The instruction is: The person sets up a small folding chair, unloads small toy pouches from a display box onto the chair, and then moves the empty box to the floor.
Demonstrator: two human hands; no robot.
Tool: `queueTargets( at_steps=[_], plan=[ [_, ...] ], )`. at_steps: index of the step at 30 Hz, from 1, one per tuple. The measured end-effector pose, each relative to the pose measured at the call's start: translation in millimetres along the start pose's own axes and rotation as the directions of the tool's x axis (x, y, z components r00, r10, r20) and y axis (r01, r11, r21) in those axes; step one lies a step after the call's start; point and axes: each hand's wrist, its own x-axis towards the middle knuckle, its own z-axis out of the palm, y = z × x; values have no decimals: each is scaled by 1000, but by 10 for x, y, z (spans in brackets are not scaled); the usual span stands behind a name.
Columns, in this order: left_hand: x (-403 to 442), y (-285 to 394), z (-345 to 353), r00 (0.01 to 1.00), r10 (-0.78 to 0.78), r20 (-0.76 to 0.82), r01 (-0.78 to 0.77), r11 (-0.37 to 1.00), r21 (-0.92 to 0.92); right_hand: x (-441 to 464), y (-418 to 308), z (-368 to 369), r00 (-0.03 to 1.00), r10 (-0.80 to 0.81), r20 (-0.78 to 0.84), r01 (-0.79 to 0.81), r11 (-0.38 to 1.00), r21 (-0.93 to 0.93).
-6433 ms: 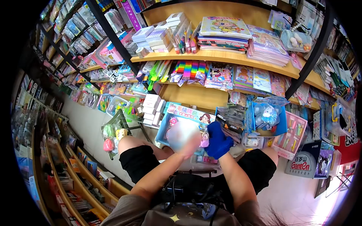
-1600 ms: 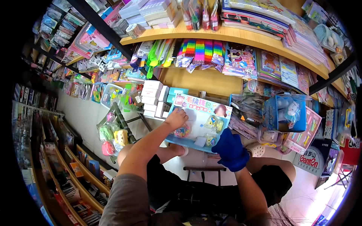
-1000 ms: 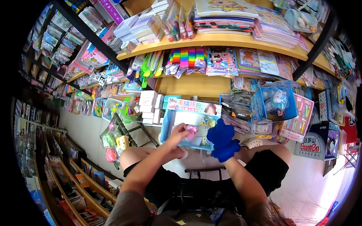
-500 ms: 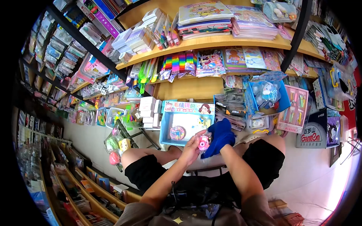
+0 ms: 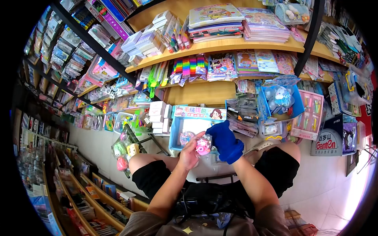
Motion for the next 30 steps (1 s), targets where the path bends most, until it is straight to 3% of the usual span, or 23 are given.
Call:
queueTargets(
  at_steps=[3,4,7,10,13,17,19,20,22,25,27,30],
  plan=[
    [17,15,-23,987,85,-134,-88,996,-16,11,-8,69,984,-137,114,163,951,-263],
    [42,17,-21,979,117,-164,-122,992,-18,-58,-99,112,940,-319,124,341,851,-398],
    [103,-23,-22,960,194,-202,-192,981,33,-214,-118,264,945,-312,104,328,884,-334],
    [118,-124,68,932,228,-283,-217,974,72,-299,-475,181,972,-226,61,222,812,-539],
    [125,-230,27,937,215,-276,-159,964,212,-269,-107,140,854,-446,268,516,660,-545],
    [91,-55,117,928,276,-250,-182,922,342,-278,42,249,940,-338,-34,319,912,-257],
    [76,100,161,914,316,-254,-162,860,484,-296,14,260,987,-112,-115,127,983,133],
    [79,163,137,921,317,-225,-151,826,542,-305,-16,254,993,11,-119,29,945,327],
    [71,315,185,943,272,-192,-107,793,600,-303,-152,121,952,-296,-77,289,953,-87],
    [108,388,201,954,291,-73,-139,647,750,-314,-321,92,973,-230,-13,221,948,-227],
    [112,394,230,950,305,-63,-144,608,781,-289,-415,79,998,-57,19,60,950,-306],
    [130,362,254,948,312,-61,-156,623,766,-295,-379,110,979,-195,-64,173,953,-247]
  ],
)
